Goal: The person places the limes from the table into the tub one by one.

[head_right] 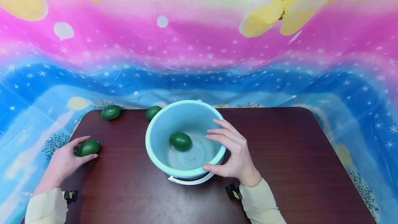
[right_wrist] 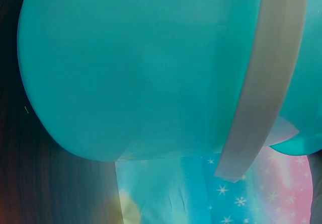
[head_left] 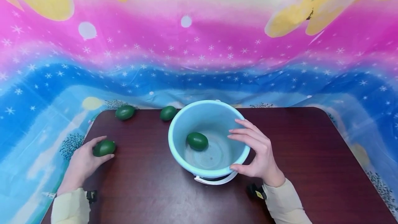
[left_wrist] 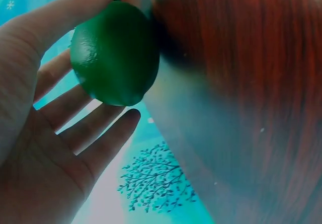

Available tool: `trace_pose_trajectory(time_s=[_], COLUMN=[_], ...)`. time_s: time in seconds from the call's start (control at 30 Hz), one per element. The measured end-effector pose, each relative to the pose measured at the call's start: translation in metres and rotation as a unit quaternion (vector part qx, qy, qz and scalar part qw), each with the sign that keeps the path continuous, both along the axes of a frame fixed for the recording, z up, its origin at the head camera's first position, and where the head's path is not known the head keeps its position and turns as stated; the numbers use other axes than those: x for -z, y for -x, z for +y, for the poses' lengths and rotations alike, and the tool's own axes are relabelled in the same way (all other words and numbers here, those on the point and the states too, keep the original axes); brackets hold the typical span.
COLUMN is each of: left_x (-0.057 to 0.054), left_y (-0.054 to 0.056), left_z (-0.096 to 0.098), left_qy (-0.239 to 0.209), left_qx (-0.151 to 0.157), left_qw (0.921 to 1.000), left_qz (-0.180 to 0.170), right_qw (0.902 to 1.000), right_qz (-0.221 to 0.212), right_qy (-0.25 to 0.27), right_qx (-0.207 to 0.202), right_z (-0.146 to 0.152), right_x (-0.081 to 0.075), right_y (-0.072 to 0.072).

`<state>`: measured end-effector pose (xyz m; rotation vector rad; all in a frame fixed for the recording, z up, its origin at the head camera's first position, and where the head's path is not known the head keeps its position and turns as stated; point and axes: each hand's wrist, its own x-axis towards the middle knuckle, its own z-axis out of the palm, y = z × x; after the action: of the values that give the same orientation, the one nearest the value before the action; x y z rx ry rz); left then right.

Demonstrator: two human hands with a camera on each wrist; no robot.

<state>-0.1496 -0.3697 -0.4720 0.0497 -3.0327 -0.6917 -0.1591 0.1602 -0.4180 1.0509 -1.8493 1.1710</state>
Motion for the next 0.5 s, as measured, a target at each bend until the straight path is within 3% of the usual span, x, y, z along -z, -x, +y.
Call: trace_pose_trajectory(time_s=[0.27, 0.5], left_x=[0.0096, 0.0099], left_y=[-0.0008, -0.0002], left_z=[0.0008, 0.0023], left_qy=[-0.010, -0.011], left_qx=[0.003, 0.000], left_qw=[0.9994, 0.9993], left_qz=[0.034, 0.035], right_qw=[1.0000, 1.0000], right_qz=[-0.003, 0.000], right_qy=[-0.003, -0.004], right_qx=[0.004, 0.003], right_z=[0.0017, 0.0018], right_x=[0.0036, 0.0032], right_y=[0.0006, 0.0010])
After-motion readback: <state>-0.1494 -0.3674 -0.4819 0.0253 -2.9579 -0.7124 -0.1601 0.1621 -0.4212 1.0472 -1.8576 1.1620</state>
